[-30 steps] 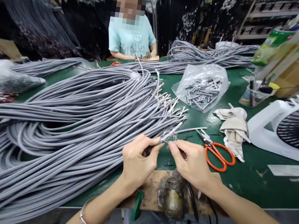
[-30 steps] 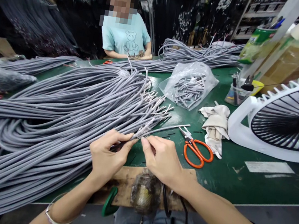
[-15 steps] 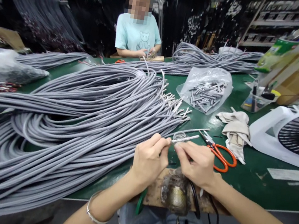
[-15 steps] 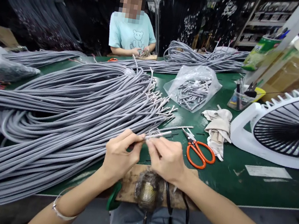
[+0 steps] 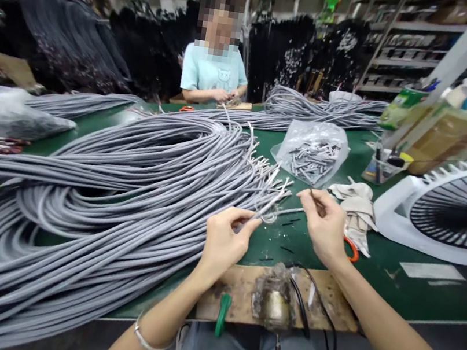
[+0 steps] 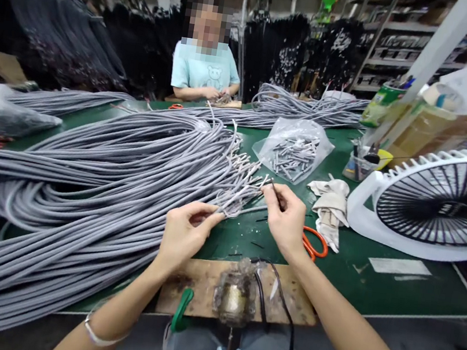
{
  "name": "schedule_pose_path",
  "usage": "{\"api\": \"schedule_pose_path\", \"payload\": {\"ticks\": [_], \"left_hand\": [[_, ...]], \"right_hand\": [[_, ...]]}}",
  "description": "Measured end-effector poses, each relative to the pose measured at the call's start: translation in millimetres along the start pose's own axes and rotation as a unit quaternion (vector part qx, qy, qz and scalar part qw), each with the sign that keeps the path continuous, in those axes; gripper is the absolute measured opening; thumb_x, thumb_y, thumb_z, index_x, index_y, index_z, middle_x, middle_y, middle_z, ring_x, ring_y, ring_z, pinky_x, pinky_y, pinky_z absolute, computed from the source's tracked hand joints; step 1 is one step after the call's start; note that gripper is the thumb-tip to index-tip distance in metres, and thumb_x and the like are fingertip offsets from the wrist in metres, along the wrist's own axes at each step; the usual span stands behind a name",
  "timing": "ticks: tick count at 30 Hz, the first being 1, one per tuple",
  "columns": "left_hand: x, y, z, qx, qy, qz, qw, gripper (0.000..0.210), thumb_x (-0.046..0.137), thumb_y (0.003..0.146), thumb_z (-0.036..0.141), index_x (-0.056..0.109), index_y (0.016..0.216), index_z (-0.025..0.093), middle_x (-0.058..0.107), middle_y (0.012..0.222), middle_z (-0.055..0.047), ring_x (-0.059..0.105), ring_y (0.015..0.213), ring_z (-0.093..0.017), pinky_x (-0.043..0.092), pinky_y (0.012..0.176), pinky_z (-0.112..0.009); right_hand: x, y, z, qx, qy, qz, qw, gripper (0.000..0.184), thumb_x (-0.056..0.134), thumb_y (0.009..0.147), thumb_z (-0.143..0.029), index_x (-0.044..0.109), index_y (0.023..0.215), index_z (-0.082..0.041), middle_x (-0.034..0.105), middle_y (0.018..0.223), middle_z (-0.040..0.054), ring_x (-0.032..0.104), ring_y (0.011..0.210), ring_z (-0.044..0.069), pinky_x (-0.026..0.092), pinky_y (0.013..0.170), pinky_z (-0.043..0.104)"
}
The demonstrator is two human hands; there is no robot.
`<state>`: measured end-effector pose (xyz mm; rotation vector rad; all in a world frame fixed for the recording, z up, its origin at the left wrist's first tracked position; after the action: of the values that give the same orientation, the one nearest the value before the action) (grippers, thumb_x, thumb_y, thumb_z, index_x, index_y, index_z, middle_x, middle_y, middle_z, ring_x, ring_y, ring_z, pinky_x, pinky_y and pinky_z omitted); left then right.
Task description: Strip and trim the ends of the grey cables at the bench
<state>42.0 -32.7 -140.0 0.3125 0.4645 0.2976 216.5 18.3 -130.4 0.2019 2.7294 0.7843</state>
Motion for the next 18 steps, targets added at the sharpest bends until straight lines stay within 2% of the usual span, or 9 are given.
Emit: {"api": "schedule_pose_path", "payload": {"ticks": [3,6,8,10,12,15,18], "left_hand": [[-1.4,-1,2,0.002,-0.015,-0.018,1.0,0.017,0.056,0.079,0.027,0.067,0.08,0.015,0.067,0.072,-0.004,0.059,0.058,-0.013,0.045,0.051,-0.022],[-2.3,-3,5,0.015,-0.02,-0.021,0.999,0.016,0.054,0.081,0.027,0.066,0.082,0.016,0.066,0.072,-0.004,0.059,0.054,-0.012,0.046,0.05,-0.021],[-2.5,-5,7,0.012,-0.041,-0.014,0.999,0.015,0.057,0.079,0.026,0.065,0.087,0.016,0.064,0.067,-0.001,0.058,0.049,-0.01,0.047,0.049,-0.021],[-2.1,-8,9,0.011,-0.061,-0.011,0.998,0.016,0.06,0.077,0.025,0.062,0.091,0.017,0.061,0.062,0.001,0.057,0.045,-0.01,0.048,0.048,-0.02],[-1.7,-10,10,0.015,-0.069,-0.01,0.997,0.017,0.06,0.077,0.025,0.059,0.093,0.019,0.06,0.062,0.002,0.058,0.044,-0.01,0.049,0.047,-0.019],[-1.1,-11,10,0.027,-0.054,-0.008,0.998,0.016,0.059,0.077,0.025,0.057,0.093,0.02,0.061,0.064,0.002,0.059,0.045,-0.01,0.05,0.048,-0.019],[0.0,-10,9,0.047,-0.013,-0.002,0.999,0.016,0.059,0.078,0.025,0.057,0.093,0.02,0.062,0.065,0.002,0.061,0.049,-0.011,0.051,0.052,-0.021]], "right_hand": [[8,6,8,0.033,0.059,-0.048,0.997,0.023,0.052,0.081,-0.036,0.06,0.074,-0.016,0.057,0.069,0.0008,0.052,0.065,0.012,0.041,0.057,0.022],[18,-1,2,0.056,0.088,-0.102,0.989,0.025,0.054,0.079,-0.037,0.059,0.069,-0.015,0.053,0.061,-0.0014,0.048,0.056,0.01,0.038,0.051,0.021],[20,-7,-2,0.082,0.105,-0.117,0.984,0.028,0.054,0.079,-0.039,0.058,0.064,-0.015,0.047,0.054,-0.003,0.042,0.049,0.008,0.034,0.046,0.02],[20,-10,-3,0.112,0.128,-0.132,0.977,0.031,0.052,0.079,-0.041,0.058,0.063,-0.015,0.046,0.051,-0.0033,0.042,0.047,0.008,0.034,0.044,0.02],[21,-13,-3,0.136,0.149,-0.163,0.966,0.028,0.055,0.076,-0.041,0.061,0.069,-0.014,0.052,0.055,-0.0016,0.049,0.051,0.009,0.039,0.048,0.02],[25,-17,-4,0.145,0.171,-0.227,0.948,0.026,0.066,0.065,-0.035,0.063,0.08,-0.014,0.064,0.073,0.003,0.058,0.066,0.013,0.046,0.057,0.022],[26,-21,-6,0.135,0.174,-0.235,0.947,0.024,0.068,0.063,-0.032,0.063,0.079,-0.014,0.065,0.076,0.0034,0.06,0.066,0.013,0.048,0.059,0.024]]}}
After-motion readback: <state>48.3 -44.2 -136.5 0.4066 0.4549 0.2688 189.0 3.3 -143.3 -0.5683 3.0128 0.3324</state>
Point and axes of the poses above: each hand's wrist, its own y-axis towards the middle knuckle, its own x-axis out of the palm, z = x × y, the point moved 3 cm from there along y, towards the middle knuckle
